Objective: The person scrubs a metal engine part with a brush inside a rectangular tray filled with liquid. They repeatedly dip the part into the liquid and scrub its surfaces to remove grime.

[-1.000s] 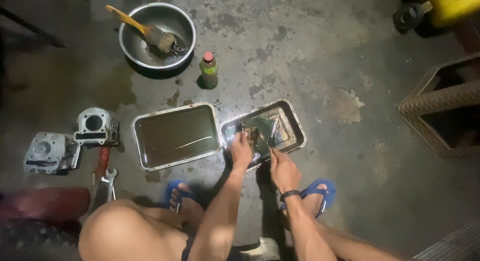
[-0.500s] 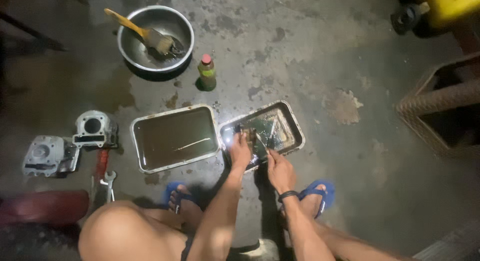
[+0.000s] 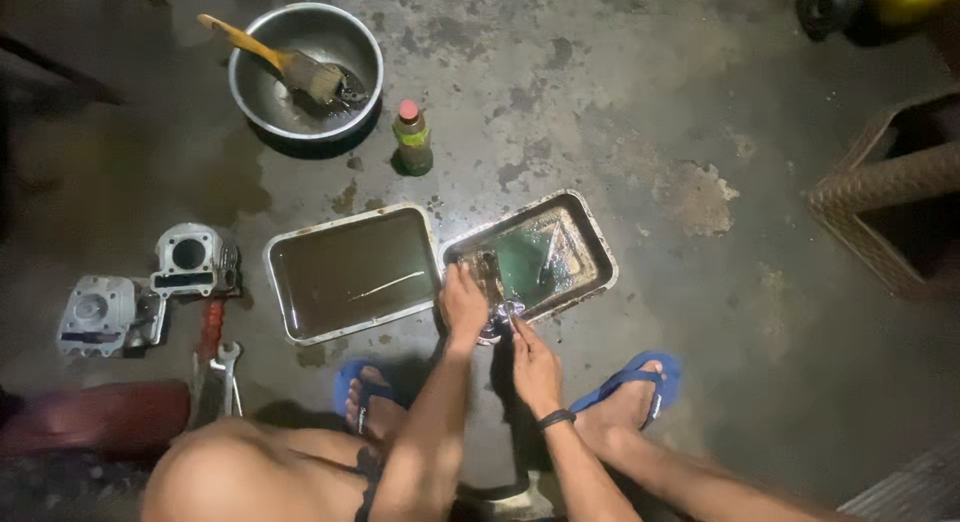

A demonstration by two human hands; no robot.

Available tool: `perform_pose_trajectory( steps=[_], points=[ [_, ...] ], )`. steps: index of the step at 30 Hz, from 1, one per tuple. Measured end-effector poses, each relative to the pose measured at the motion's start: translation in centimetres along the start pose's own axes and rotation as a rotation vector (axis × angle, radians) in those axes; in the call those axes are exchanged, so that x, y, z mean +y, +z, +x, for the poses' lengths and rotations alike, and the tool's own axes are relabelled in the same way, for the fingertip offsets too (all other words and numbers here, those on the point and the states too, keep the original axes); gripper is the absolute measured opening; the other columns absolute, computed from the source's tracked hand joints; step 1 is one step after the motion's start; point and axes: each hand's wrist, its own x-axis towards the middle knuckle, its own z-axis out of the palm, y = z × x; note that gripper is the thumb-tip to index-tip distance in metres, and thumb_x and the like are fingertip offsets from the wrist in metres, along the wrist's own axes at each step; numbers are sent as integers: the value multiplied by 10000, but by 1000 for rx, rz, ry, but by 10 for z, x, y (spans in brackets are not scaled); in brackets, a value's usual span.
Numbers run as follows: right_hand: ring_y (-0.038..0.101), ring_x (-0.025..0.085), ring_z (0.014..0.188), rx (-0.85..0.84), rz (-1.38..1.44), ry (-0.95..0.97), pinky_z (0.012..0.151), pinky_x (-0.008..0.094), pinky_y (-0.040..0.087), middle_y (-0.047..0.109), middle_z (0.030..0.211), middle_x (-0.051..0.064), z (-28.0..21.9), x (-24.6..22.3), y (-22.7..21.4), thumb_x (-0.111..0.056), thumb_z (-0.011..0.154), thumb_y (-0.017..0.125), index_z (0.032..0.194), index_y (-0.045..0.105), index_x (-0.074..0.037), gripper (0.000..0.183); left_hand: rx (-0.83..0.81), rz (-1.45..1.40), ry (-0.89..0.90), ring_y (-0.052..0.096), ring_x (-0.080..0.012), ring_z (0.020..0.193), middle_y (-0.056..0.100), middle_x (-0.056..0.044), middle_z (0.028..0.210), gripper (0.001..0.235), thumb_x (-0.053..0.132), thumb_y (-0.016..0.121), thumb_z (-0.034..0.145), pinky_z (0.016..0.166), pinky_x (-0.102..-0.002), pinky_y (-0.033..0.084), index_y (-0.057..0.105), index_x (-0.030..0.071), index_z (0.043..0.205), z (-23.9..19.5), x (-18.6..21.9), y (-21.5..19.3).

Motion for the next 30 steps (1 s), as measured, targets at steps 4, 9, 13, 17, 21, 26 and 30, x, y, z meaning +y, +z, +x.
perform_pose_trajectory(
  steps=[4,9,13,17,21,26,30],
  points=[
    [538,308,1387,-38,28,47,1156,458,429,626,1444,125,19,3,12,-167,1088,434,1449,597,-126,398,-13,16,6,654,-530,953,665,-298,903,407,372,338,1097,850,-588,481,557,60,955,3,-18,14],
    [525,413,1358,29,92,25,1149,530,413,624,1417,176,1,-16,6,-221,1058,462,1407,622,-108,401,0,-50,15,659,-455,812,622,-242,813,354,338,375,1098,744,-499,488,534,101,889,5,-13,18],
    [531,379,1361,41,86,39,1153,511,418,639,1415,130,18,11,19,-210,1052,470,1404,632,-154,392,43,-24,93,615,-551,839,588,-303,806,371,342,408,1094,733,-552,472,518,58,883,8,-17,21],
    [516,352,1391,31,143,36,1171,490,390,620,1444,136,18,4,23,-240,1075,441,1425,614,-136,404,98,-43,162,601,-576,855,571,-339,801,348,294,450,1091,737,-589,467,518,29,878,6,-19,21],
    [522,340,1377,49,66,53,1164,491,408,622,1449,65,3,-1,17,-270,1062,451,1426,617,-226,403,77,-61,119,618,-545,854,589,-324,819,350,294,470,1077,739,-531,488,535,31,855,6,-12,14],
    [492,283,1423,27,89,122,1204,457,367,585,1491,50,13,1,29,-275,1082,428,1462,584,-233,413,5,-55,29,631,-498,1019,650,-302,1003,383,352,439,1096,888,-539,486,602,18,1006,6,-25,25],
    [479,320,1418,50,75,114,1216,509,339,589,1485,42,20,19,33,-297,1071,442,1456,578,-295,408,-35,-75,-5,608,-519,1069,655,-303,1036,358,301,423,1100,950,-594,451,613,8,1025,9,-14,20]
  ],
)
